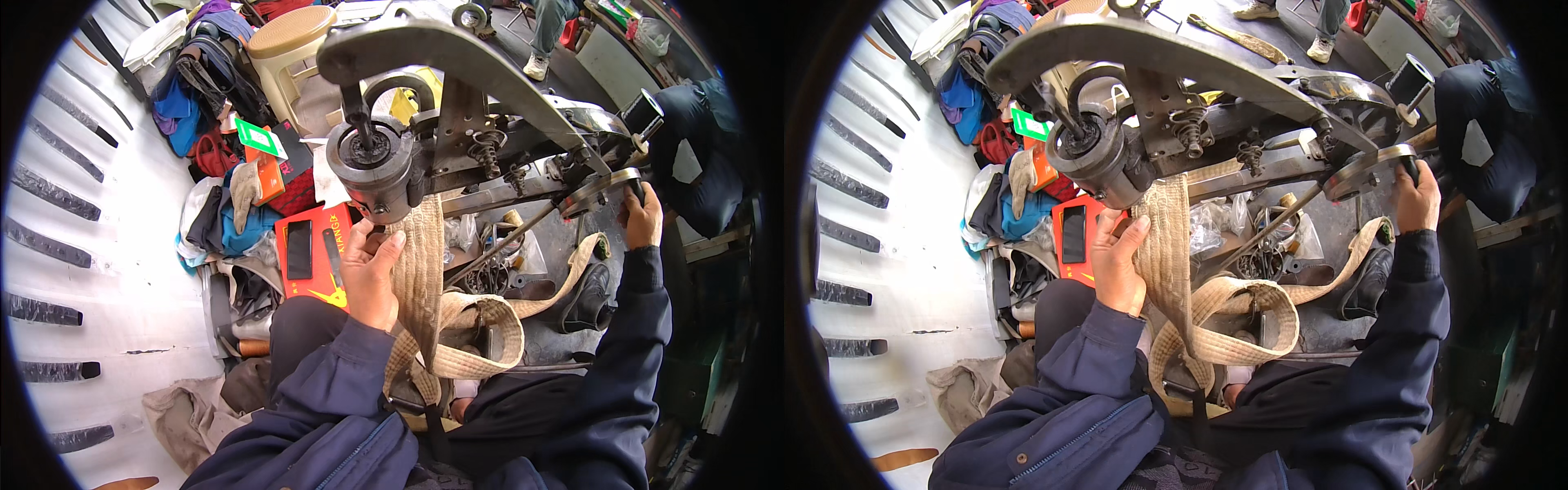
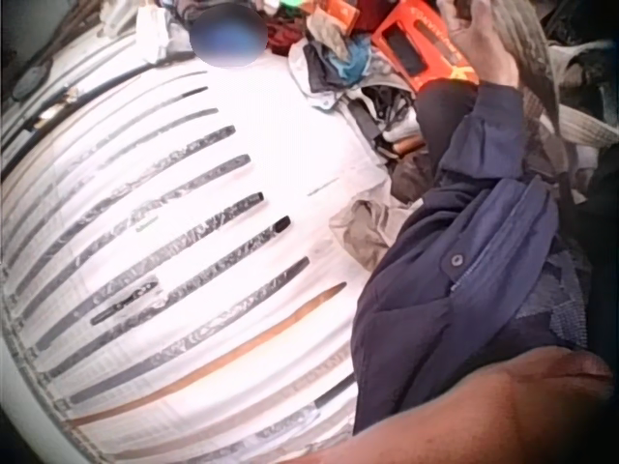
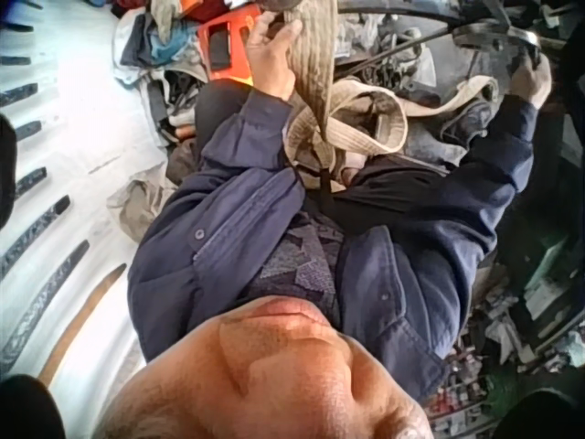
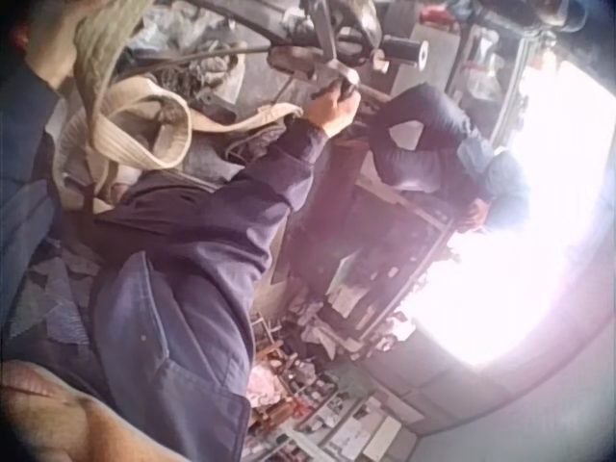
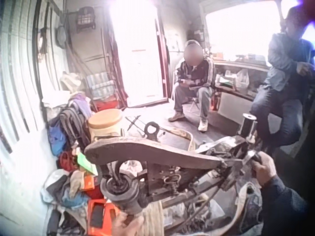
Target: The person operates a sewing machine to stitch a long woven strap. They guide the strap through the machine with both hands, periodically stopping to reposition the material and continue sewing along its length.
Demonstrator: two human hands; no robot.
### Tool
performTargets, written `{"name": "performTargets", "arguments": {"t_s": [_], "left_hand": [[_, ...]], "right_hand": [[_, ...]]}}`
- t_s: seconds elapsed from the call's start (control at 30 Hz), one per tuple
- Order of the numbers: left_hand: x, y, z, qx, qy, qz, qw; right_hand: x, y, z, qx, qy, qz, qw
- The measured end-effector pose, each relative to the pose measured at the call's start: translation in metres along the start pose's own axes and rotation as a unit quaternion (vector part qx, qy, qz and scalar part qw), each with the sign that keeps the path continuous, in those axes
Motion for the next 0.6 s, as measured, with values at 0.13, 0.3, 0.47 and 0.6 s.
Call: {"name": "performTargets", "arguments": {"t_s": [0.13,0.3,0.47,0.6], "left_hand": [[0.001,0.004,0.001,0.009,0.000,-0.005,1.000],[0.004,0.011,0.001,0.032,-0.017,-0.019,0.999],[0.001,0.011,-0.004,0.013,-0.019,-0.018,1.000],[0.000,0.009,-0.003,0.016,-0.020,-0.015,1.000]], "right_hand": [[0.006,-0.021,0.092,-0.085,0.101,0.065,0.989],[-0.075,0.025,0.097,-0.271,0.052,-0.166,0.947],[-0.091,0.052,-0.014,-0.168,-0.124,-0.222,0.952],[-0.029,0.023,-0.038,0.010,-0.145,-0.100,0.984]]}}
Point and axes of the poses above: each hand's wrist, its own y-axis away from the middle knuckle, its own x-axis out of the back of the hand, z = x × y, the point moved 4 cm from there along -y, towards the middle knuckle, and after that the axes turned 13 degrees about -z, right-handed, at the moved point
